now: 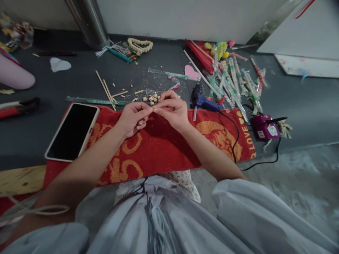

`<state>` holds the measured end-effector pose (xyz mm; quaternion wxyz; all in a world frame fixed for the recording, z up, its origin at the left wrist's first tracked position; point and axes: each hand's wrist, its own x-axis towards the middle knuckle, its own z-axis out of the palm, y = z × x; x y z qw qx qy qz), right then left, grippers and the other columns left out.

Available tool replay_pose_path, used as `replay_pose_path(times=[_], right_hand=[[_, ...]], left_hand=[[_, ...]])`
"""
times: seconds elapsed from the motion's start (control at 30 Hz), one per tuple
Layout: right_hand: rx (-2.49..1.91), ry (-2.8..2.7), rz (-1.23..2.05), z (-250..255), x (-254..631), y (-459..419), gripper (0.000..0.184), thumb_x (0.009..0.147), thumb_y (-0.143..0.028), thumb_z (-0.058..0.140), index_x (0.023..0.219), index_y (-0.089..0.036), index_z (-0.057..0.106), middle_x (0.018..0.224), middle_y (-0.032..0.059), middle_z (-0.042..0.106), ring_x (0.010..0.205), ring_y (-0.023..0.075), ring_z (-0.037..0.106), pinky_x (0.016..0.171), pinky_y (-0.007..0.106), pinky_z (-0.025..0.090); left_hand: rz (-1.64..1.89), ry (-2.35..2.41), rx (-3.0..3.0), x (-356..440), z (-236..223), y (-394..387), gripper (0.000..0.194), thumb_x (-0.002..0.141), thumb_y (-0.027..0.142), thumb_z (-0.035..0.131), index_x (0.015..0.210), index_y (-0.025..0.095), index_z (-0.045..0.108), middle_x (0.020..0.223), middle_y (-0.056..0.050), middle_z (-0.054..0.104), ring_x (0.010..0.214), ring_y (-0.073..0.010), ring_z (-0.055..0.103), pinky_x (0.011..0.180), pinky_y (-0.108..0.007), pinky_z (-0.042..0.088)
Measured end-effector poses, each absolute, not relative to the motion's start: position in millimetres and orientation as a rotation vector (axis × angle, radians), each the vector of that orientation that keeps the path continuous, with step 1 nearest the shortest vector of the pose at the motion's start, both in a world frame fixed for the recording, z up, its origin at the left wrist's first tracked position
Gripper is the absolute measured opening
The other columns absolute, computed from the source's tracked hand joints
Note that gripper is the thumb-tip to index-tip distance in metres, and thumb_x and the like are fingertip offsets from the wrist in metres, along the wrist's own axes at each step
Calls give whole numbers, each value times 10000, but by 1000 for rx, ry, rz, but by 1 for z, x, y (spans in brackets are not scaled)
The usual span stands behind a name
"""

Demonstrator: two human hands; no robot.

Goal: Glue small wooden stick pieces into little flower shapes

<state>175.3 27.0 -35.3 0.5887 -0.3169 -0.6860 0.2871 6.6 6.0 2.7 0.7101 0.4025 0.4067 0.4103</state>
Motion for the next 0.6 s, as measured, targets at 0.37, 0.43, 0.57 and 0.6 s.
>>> replay_pose_path(times=[0.37, 0.43, 0.57, 0.6], right_hand=[[-859, -1681, 545, -22, 176, 16, 270, 853, -500, 692, 826, -240, 760, 877, 16, 621, 849, 136, 599, 850, 334, 515], [-818, -1690, 503, -20, 175, 15, 246, 873, -463, 680, 822, -237, 763, 863, 17, 628, 841, 135, 605, 837, 327, 518], [-736, -1680, 472, -18, 175, 13, 199, 890, -406, 675, 840, -237, 766, 858, 11, 643, 830, 123, 617, 819, 308, 523], [-730, -1680, 468, -18, 175, 13, 196, 893, -402, 672, 842, -240, 767, 859, 9, 646, 829, 121, 619, 817, 307, 524]], left_hand=[[1229, 1138, 1395, 4, -7, -2, 84, 758, 246, 723, 784, 199, 659, 602, 42, 558, 448, -64, 469, 431, -200, 375], [1293, 1145, 1526, 3, -6, -4, 49, 771, 235, 716, 785, 202, 683, 662, 20, 598, 541, -82, 524, 514, -204, 425], [1387, 1146, 1740, 1, -6, -5, 31, 774, 243, 726, 776, 214, 715, 715, 1, 642, 625, -106, 547, 619, -228, 460], [1394, 1158, 1765, 0, -6, -5, 33, 772, 247, 730, 769, 217, 717, 716, -1, 647, 630, -111, 548, 633, -234, 462]])
